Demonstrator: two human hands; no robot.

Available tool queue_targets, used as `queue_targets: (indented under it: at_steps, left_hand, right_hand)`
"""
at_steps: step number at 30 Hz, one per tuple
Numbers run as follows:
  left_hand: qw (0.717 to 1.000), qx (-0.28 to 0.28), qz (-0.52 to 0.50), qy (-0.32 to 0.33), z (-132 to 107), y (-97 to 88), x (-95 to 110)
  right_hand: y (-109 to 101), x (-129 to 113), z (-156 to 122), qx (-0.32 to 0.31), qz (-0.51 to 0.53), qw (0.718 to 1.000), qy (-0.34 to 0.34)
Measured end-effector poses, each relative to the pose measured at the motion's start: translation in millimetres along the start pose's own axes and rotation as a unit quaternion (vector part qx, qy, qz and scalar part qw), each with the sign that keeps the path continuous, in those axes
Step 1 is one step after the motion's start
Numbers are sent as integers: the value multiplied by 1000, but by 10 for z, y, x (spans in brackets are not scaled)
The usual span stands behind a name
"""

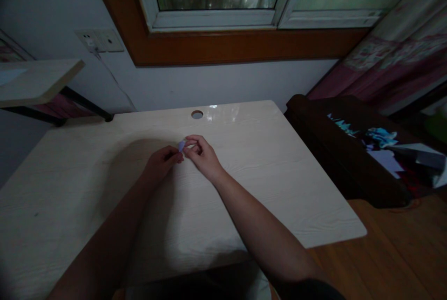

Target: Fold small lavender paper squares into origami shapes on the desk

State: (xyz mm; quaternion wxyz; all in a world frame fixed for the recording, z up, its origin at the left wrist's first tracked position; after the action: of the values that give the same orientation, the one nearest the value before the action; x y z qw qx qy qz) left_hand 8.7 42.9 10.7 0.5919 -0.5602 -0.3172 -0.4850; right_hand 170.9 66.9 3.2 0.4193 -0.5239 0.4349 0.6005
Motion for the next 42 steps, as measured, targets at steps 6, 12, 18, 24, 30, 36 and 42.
queue_targets:
  at_steps: [6, 12, 18, 24, 30, 36, 42]
  left_hand:
    - [998, -31, 47, 3, -3, 25, 25]
    - [998, -35, 43, 11, -12, 37, 66]
    - [999, 13, 3, 30, -19, 15, 46]
    - [992, 33, 68, 103, -18, 8, 84]
    - [983, 37, 104, 144, -14, -3, 102]
    - [977, 52, 129, 160, -25, 0, 81]
    - [968, 65, 163, 182, -46, -8, 117]
  right_hand:
    - [-2, -21, -8, 10, -15, 1000, -7]
    - [-18, 34, 11, 10, 17, 1000, 5]
    - [-31, 59, 27, 20, 32, 999, 6]
    - [-17, 43, 15, 21, 16, 999, 21]
    - [-12, 14, 3, 17, -10, 1000, 10]
    - [13, -10, -13, 2, -25, 1000, 2]
    - [21, 2, -14, 0, -38, 999, -4]
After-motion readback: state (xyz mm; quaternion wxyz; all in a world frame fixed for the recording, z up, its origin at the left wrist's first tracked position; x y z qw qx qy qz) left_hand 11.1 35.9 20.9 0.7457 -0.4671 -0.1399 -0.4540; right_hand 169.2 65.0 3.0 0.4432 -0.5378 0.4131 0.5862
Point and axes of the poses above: each hand's wrist, its own z-axis towards the middle knuckle, its own y-axis out of the palm, x = y × z, the point moved 4 cm from there along z, towards the middle knuckle, and after that the axes turned 5 degrees about y, right-handed, at the moved point
